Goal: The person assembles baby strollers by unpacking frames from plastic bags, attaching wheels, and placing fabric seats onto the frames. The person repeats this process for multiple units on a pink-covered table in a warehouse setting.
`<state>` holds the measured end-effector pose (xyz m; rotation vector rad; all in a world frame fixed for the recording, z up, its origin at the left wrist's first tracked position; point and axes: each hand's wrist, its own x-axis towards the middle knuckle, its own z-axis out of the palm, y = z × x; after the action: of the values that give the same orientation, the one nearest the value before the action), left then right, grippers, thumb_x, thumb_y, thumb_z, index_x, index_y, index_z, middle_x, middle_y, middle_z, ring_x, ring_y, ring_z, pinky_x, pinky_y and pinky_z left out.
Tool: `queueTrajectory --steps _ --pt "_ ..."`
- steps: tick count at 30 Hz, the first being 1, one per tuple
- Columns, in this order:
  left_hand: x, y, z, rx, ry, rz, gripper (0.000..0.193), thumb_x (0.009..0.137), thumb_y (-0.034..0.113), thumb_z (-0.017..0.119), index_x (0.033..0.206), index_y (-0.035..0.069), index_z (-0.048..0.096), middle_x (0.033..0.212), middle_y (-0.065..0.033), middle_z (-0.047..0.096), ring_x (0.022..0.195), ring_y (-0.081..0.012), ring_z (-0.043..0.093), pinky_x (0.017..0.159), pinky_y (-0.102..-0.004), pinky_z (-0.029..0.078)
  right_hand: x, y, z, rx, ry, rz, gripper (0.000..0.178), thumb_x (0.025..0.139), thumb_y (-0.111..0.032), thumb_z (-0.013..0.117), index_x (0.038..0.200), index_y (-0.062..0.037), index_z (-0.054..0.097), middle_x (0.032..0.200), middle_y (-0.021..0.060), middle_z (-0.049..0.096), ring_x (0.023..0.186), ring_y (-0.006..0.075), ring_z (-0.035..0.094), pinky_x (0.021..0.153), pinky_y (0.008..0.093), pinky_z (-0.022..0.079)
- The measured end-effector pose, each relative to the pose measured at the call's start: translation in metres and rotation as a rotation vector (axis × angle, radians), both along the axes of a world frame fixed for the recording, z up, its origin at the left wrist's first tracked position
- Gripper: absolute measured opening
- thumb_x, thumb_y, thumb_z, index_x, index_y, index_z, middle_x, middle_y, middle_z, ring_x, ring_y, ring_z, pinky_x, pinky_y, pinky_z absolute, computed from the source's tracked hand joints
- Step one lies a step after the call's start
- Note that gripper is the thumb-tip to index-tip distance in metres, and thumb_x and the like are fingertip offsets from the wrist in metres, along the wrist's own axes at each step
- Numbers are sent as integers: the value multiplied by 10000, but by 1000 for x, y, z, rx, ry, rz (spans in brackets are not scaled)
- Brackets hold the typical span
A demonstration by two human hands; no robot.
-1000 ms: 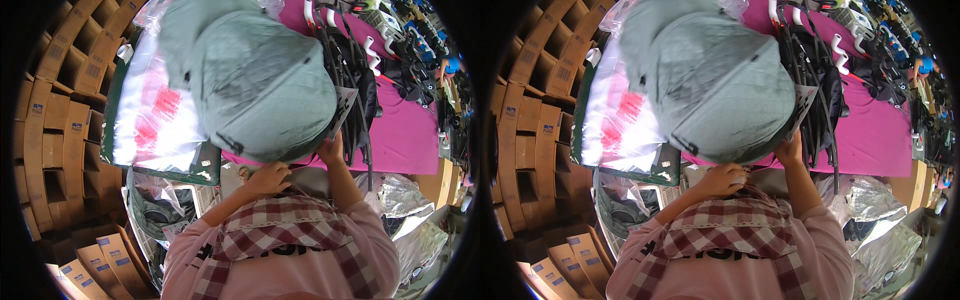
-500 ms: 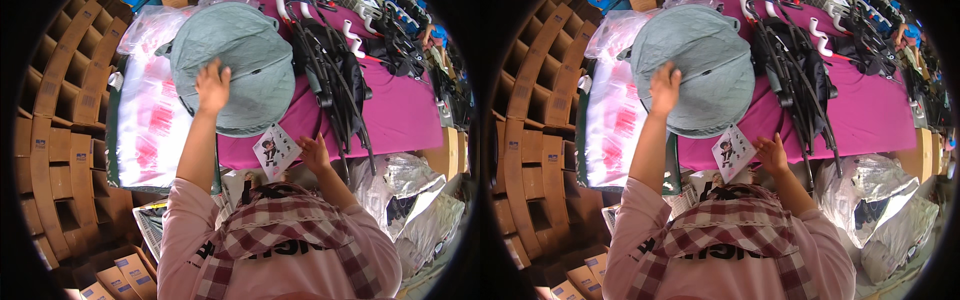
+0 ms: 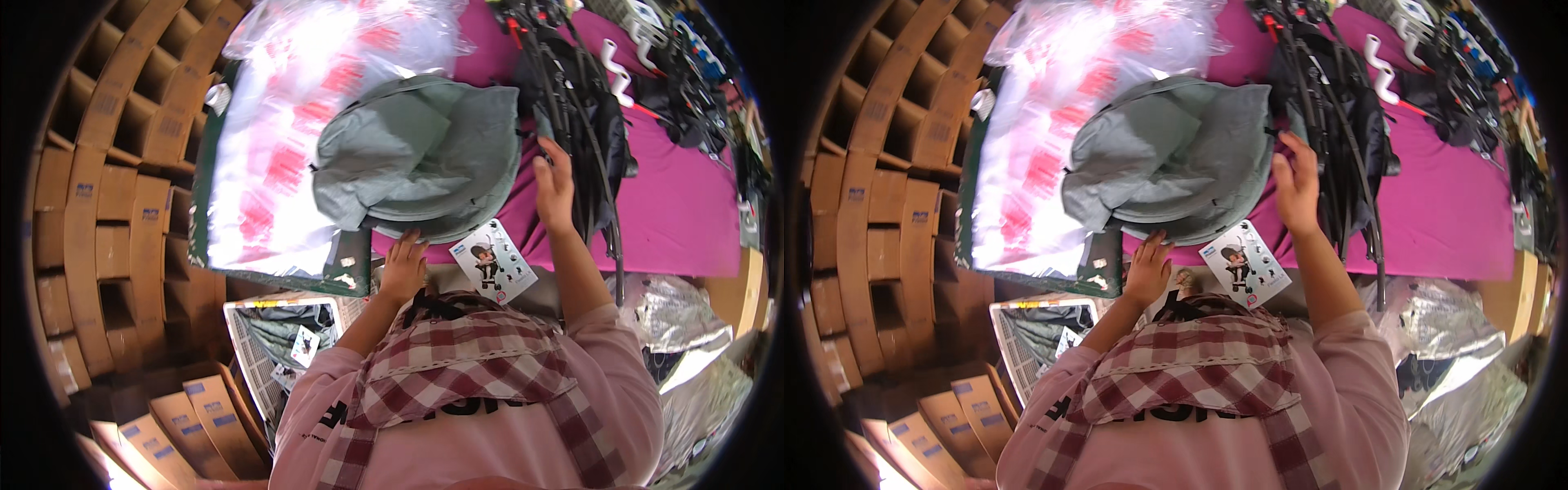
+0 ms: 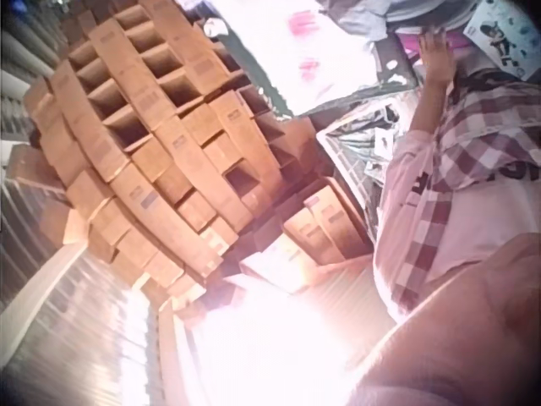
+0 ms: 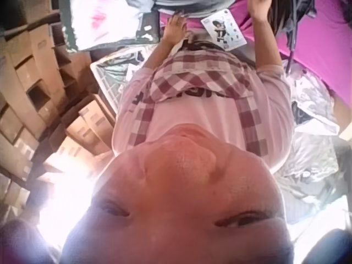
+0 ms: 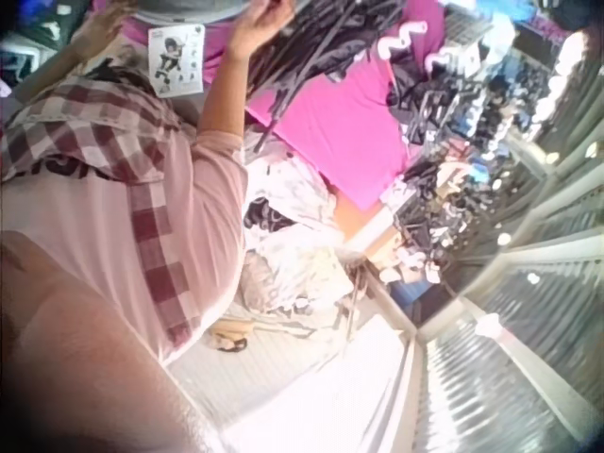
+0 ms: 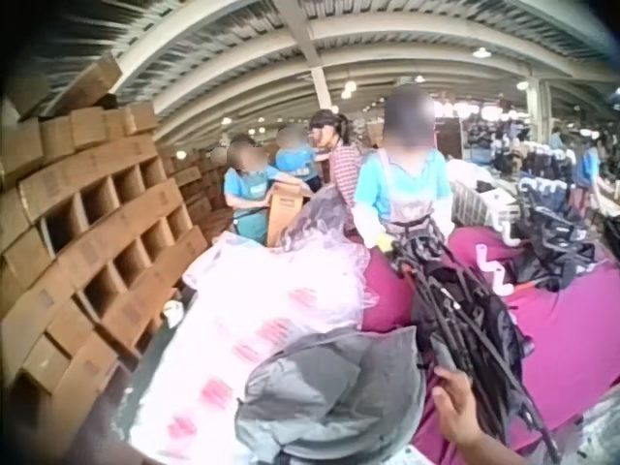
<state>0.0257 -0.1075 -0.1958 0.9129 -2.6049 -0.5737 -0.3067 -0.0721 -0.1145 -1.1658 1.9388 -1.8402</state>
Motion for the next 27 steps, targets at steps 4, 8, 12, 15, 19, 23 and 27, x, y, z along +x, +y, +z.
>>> queueTrajectory --steps 4,8,12,15,19,23,27 --pt "39 35 7 146 129 227 283 829 47 636 1112 51 640 1289 -173 550 1149 -397 544 966 -471 453 48 -52 -28 199 598 104 443 851 -267 675 1269 -142 600 1463 119 423 1371 376 354 1123 505 273" --pt "69 54 -4 145 202 445 262 836 29 644 1098 30 638 1228 -212 572 1122 -410 554 967 -466 453 54 -26 -151 526 854 179 369 827 -247 636 1187 -167 639 1480 68 406 1416 346 299 1163 529 207" --pt "79 49 9 198 232 601 237 865 49 619 1100 23 634 1218 -233 576 1148 -412 540 983 -462 438 56 -29 -110 387 680 20 524 794 -251 687 1296 -165 562 1436 106 455 1404 354 318 1132 556 255" --pt "73 32 15 375 342 663 228 890 61 587 1110 26 633 1201 -215 586 1112 -365 559 924 -416 482 37 -44 -97 483 321 -286 691 748 -301 753 1355 -102 488 1379 175 502 1329 379 404 1077 527 335" --pt "62 22 2 430 306 528 242 903 70 587 1138 25 624 1194 -193 586 1076 -313 596 823 -356 529 5 -46 -155 665 -169 -333 830 687 -352 804 1341 34 467 1212 235 601 1109 430 575 976 447 447" --pt "54 19 -29 645 329 432 309 911 114 616 1203 17 590 1201 -211 578 1033 -307 643 823 -368 528 -1 -33 -193 530 -490 -403 680 694 -246 746 1272 36 524 1015 168 659 860 347 645 753 425 527" --pt "61 5 -56 811 434 450 423 916 198 668 1243 -38 539 1130 -176 623 977 -255 661 789 -335 531 17 -14 -137 643 -807 -129 477 715 -153 648 1175 -109 527 900 71 538 804 223 542 662 422 491"
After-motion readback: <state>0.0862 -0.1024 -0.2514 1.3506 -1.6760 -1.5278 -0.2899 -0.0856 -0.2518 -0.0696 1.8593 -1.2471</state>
